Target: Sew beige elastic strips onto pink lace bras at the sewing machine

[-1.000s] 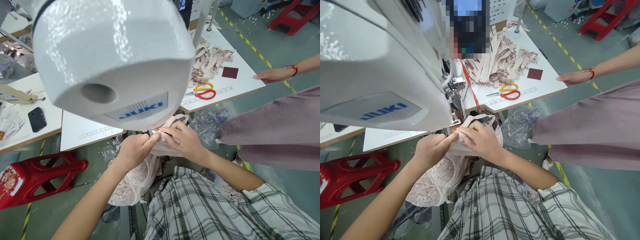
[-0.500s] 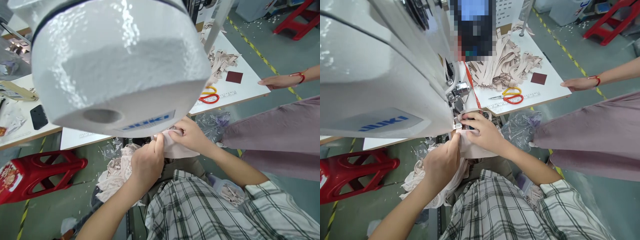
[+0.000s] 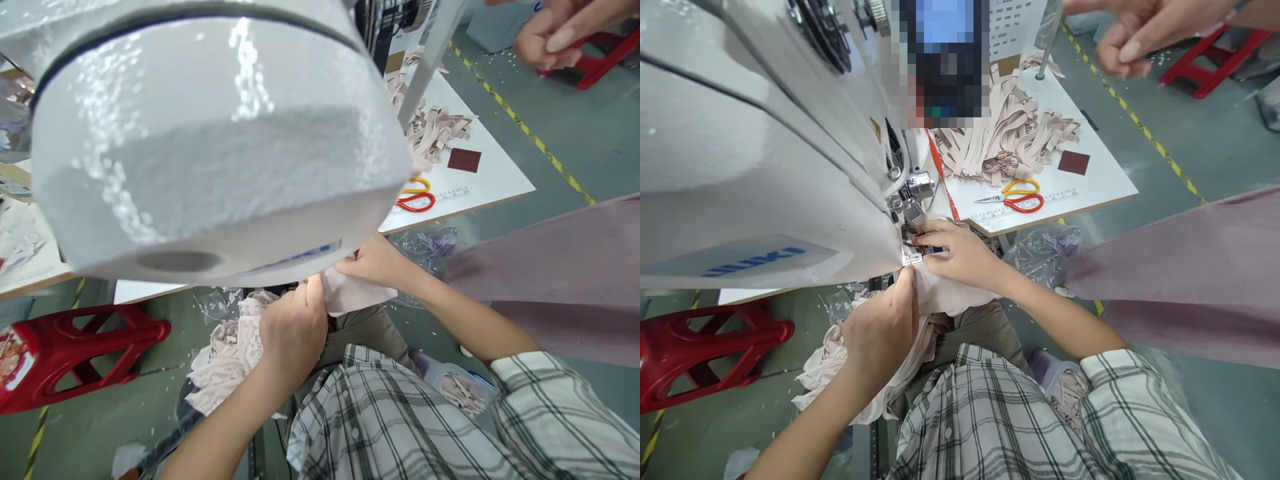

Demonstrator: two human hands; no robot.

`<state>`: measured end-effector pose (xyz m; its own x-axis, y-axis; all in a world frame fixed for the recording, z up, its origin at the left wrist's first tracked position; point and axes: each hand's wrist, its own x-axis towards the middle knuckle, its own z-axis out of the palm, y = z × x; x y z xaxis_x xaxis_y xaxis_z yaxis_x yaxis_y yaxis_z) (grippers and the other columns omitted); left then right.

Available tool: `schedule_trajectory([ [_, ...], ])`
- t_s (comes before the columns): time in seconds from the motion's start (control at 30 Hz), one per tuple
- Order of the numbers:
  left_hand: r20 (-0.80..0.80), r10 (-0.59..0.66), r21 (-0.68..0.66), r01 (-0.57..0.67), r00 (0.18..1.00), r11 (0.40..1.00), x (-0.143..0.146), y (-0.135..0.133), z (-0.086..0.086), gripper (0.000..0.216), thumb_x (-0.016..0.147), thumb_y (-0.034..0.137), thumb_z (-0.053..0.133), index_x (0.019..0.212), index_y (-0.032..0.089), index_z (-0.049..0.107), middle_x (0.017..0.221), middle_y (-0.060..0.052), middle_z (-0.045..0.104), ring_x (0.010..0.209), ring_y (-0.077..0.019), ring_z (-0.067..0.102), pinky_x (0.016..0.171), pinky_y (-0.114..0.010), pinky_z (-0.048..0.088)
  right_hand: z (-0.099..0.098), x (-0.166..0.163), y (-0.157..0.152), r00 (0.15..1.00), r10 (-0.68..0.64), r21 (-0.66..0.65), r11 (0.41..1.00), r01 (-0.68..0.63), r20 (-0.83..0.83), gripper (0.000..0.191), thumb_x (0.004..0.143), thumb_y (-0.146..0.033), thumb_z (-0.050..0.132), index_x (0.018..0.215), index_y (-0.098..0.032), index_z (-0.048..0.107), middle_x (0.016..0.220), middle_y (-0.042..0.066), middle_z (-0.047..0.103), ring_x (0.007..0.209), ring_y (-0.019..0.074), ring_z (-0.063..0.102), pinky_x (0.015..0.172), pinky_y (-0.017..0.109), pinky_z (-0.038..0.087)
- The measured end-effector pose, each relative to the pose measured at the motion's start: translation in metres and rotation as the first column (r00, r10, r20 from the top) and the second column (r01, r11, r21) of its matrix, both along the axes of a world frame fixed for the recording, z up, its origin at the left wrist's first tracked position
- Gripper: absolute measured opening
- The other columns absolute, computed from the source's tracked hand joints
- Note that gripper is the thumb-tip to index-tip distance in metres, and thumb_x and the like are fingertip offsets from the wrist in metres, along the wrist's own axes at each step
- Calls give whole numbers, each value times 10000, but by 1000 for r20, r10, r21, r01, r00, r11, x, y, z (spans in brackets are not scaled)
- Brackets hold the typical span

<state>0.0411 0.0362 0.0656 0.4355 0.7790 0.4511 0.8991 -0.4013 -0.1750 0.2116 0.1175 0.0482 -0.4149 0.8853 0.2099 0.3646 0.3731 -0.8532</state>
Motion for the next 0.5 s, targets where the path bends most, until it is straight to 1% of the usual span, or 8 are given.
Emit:
schedule_trajectory([
  [0.17, 0, 10, 15, -10, 1000, 1000, 2, 1, -1, 197, 908, 104, 473, 844, 148, 654, 473, 29, 484, 402, -127, 465, 415, -283, 233, 0, 1, 0, 1000, -4, 16, 1000, 4, -9, 229, 765, -224, 528, 872, -186, 727, 877, 24, 624, 808, 162, 567, 794, 301, 487],
  [0.33, 17, -9, -6, 9, 1000, 1000, 0, 0, -2, 183, 896, 95, 495, 836, 131, 663, 469, 26, 478, 407, -128, 466, 419, -292, 220, 1, 1, 0, 1000, -11, 8, 1000, 11, -5, 193, 764, -216, 548, 853, -191, 717, 852, 22, 607, 796, 164, 557, 752, 292, 484],
  [0.5, 43, -20, -11, 21, 999, 1000, 1, 1, -2, 197, 904, 97, 484, 931, 117, 678, 475, 25, 498, 419, -128, 486, 427, -291, 225, 2, 3, -1, 1000, -27, -10, 1000, 27, -1, 174, 754, -196, 559, 840, -185, 709, 852, 22, 576, 786, 153, 544, 706, 262, 465],
])
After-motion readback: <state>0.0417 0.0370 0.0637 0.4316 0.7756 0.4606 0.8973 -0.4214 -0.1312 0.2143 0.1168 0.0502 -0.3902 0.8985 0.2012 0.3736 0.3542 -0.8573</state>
